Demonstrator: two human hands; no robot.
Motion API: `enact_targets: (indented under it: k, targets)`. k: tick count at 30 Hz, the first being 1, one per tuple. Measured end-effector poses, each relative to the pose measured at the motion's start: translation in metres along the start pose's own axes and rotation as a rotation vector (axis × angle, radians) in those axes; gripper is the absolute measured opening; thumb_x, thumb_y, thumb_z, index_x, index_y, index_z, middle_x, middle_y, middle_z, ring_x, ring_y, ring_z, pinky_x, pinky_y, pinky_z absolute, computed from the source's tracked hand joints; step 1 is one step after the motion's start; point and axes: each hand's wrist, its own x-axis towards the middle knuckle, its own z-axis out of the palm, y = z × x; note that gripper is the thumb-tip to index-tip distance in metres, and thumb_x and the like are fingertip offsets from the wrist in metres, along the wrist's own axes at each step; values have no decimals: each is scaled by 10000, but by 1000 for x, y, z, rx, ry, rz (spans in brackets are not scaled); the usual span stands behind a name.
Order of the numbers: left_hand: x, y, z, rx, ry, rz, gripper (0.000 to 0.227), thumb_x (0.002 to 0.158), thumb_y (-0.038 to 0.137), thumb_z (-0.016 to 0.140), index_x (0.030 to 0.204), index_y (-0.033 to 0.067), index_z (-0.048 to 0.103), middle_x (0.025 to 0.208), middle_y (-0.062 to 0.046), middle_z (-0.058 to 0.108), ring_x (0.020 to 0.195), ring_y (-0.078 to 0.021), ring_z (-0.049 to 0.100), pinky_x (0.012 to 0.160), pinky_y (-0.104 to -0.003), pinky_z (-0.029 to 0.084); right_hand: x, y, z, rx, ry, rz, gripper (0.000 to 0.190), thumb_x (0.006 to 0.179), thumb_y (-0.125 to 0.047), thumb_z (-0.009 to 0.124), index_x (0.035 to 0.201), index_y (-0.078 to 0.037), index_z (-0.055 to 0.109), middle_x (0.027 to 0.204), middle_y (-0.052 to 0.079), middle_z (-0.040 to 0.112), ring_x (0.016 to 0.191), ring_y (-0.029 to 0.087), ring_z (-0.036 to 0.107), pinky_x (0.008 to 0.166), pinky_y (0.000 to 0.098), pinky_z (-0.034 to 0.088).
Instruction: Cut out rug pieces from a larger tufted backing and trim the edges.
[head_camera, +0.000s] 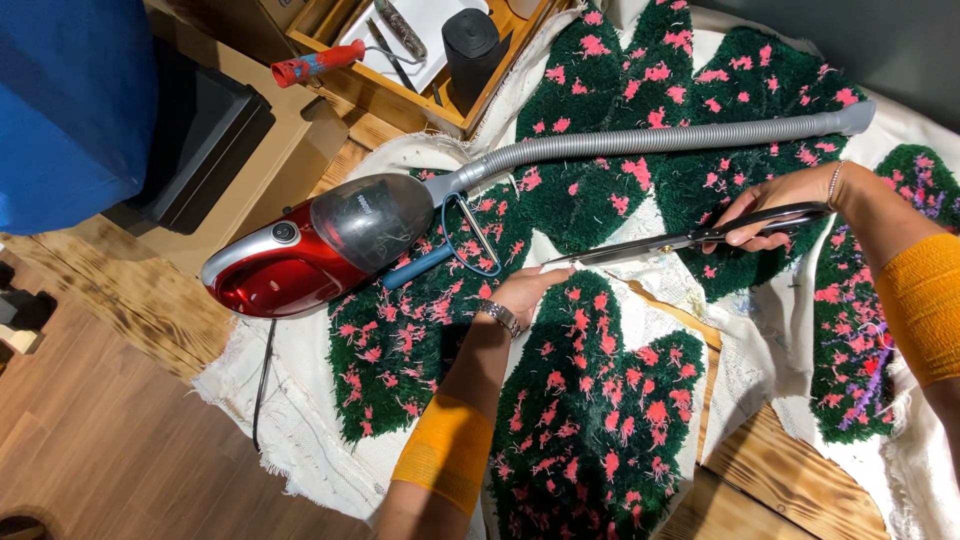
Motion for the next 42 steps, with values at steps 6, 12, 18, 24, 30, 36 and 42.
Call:
enact_targets:
  k: [6,12,18,24,30,36,42]
  targets:
    - [6,-5,-3,-13,-74,95,956,631,471,821,1418,-23,595,1526,-229,538,1474,-292,345,1188,-446,142,2,-1,7,-21,46,27,468,876,-302,717,1239,-8,691,548,-7,545,448,97,483,423,267,390]
    - [23,-16,-4,-55,-36,75,935,694,405,873,1448,-33,534,1508,-232,521,1481,-285,345,1221,-423,165,7,14,2,79,-1,-10,427,905,-275,728,1197,35,697,546,-15,528,427,84,447,391,257,348]
    - [27,-26,-4,11,21,148,994,804,419,893,1487,-87,379,1509,-252,506,1460,-293,420,1223,-398,270,-20,-6,27,8,113,34,418,890,-348,709,1180,-48,728,521,-13,520,418,92,424,382,262,315]
    - [-22,0,-15,111,-302,353,832,669,317,934,1341,-15,574,1249,-119,717,1216,-202,630,1112,-318,409,-43,71,53,-39,173,-168,387,932,-361,692,1134,-32,731,581,-42,515,502,70,483,449,257,394]
    - [-68,22,5,410,-141,308,660,684,218,905,1250,-20,662,1141,-83,746,1074,-192,680,968,-338,543,-45,163,203,186,814,-274,442,833,-203,718,1273,-161,713,778,-13,785,615,87,709,489,294,503]
    - [-33,-6,7,637,-262,711,673,721,106,847,1352,51,618,1266,-90,701,1174,-183,623,1016,-314,494,24,310,372,204,1538,-103,486,884,-231,785,1350,-102,737,849,128,727,558,167,507,553,327,437]
    - [-61,12,31,885,-319,662,697,755,130,822,1406,81,579,1343,-108,638,1250,-197,589,1063,-308,460,33,282,447,-59,1928,164,486,882,-402,772,1268,-108,735,949,142,766,823,277,738,859,412,558]
